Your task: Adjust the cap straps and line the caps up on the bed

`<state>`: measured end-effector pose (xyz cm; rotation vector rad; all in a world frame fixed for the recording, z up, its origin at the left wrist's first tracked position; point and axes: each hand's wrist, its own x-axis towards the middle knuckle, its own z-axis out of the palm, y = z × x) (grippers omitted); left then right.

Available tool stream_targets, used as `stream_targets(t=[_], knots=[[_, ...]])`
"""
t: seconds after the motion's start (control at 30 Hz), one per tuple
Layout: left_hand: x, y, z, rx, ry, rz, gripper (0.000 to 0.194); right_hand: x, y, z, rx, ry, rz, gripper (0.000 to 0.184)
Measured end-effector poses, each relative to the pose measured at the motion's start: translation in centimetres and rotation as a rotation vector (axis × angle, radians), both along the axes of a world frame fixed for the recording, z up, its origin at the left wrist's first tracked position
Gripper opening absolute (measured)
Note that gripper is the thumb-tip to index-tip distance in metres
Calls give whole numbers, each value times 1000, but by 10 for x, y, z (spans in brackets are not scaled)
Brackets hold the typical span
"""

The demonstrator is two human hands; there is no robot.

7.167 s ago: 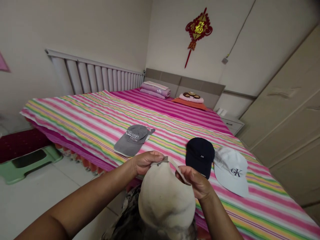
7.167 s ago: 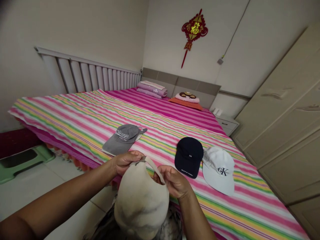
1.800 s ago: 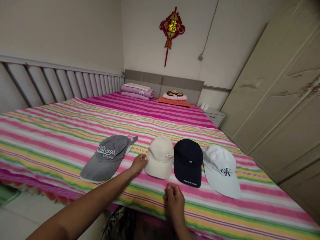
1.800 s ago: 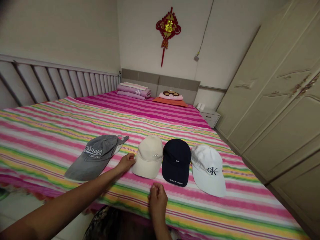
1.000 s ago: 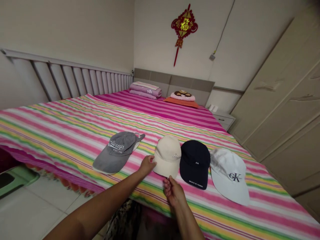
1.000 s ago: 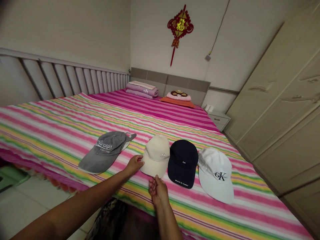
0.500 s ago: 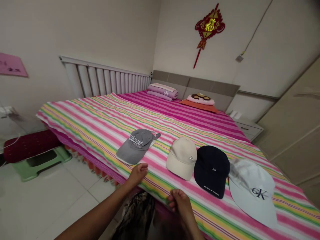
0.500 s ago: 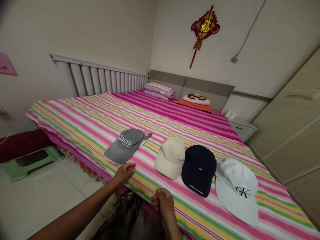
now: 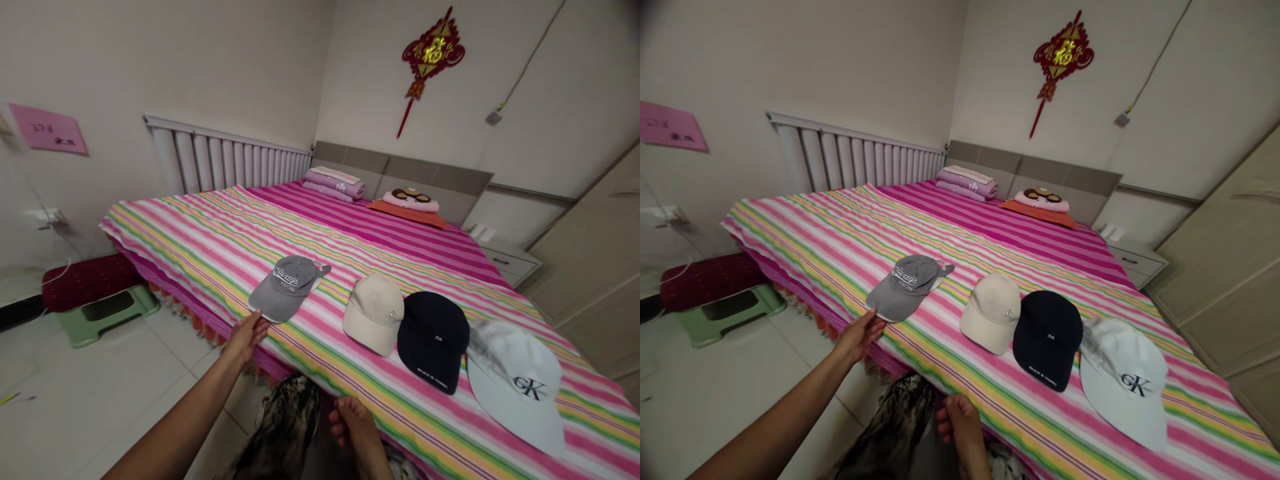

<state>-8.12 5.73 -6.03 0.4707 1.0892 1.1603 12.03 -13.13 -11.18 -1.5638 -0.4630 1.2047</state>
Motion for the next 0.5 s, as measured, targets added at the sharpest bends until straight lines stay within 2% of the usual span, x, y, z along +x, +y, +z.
stream_targets(t=[0.17,0.5], knots=[[3,16,5,-44,-146,-49,1,-2,-1,-5,-24,5,5,38],[1,13,0,55,-252,-25,13,-5,-12,6,-22,16,38,37]])
